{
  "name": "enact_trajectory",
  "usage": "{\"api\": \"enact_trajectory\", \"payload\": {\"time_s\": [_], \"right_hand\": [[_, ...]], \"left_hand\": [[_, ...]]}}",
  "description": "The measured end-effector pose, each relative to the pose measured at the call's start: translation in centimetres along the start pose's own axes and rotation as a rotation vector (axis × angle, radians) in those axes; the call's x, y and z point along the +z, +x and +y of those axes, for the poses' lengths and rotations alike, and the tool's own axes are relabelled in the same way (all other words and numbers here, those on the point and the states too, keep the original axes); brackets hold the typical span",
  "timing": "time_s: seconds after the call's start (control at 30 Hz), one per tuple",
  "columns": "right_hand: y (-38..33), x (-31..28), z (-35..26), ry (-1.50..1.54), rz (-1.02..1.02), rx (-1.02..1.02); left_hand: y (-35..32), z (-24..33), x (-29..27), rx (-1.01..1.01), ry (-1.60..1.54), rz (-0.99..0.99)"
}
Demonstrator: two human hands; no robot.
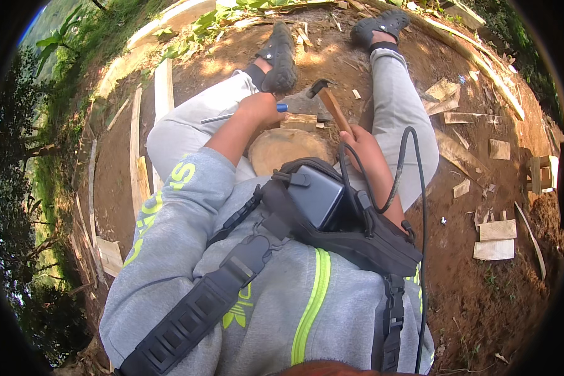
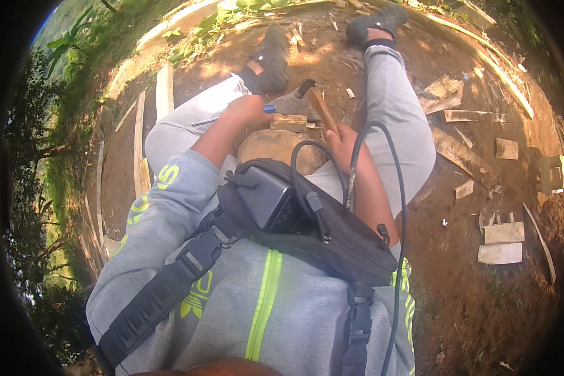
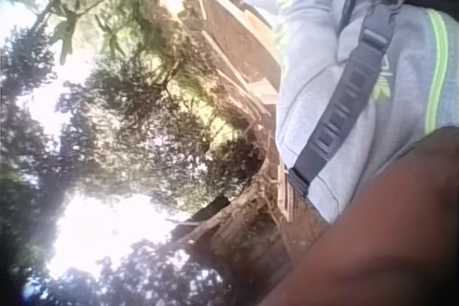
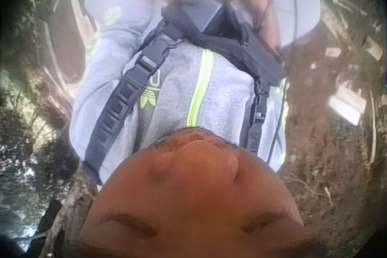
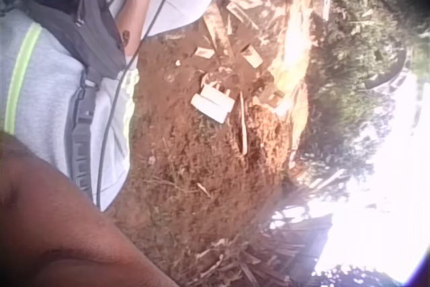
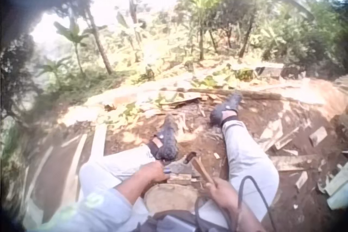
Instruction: The person shapes a piece of wood using a hammer and a chisel while sitting on the ground.
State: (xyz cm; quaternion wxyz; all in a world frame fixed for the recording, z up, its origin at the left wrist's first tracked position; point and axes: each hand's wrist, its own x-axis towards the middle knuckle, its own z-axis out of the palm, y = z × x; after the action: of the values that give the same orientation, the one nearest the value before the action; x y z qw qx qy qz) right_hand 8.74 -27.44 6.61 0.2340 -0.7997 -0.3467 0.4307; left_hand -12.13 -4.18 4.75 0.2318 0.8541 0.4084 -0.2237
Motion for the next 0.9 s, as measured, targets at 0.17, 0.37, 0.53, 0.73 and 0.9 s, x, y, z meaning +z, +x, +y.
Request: {"api": "enact_trajectory", "payload": {"time_s": [0.17, 0.37, 0.53, 0.73, 0.9], "right_hand": [[0.0, -0.1, 0.1, 0.001, 0.008, -0.02], [-0.1, -0.4, -0.4, 0.013, -0.006, -0.013], [-0.3, -0.6, 0.0, 0.0, 0.017, -0.094], [-0.1, -0.4, 0.2, 0.045, 0.054, -0.084], [-0.8, -1.3, -0.8, 0.122, 0.021, -0.025]], "left_hand": [[1.2, 0.0, 1.0, -0.054, -0.139, -0.126], [-0.6, 2.1, 1.0, 0.041, 0.0, 0.017], [-2.0, 3.7, -0.1, 0.088, 0.05, 0.08], [-4.6, 6.3, -0.3, 0.255, -0.153, 0.304], [-2.7, 6.3, 0.8, 0.268, -0.098, 0.294]]}}
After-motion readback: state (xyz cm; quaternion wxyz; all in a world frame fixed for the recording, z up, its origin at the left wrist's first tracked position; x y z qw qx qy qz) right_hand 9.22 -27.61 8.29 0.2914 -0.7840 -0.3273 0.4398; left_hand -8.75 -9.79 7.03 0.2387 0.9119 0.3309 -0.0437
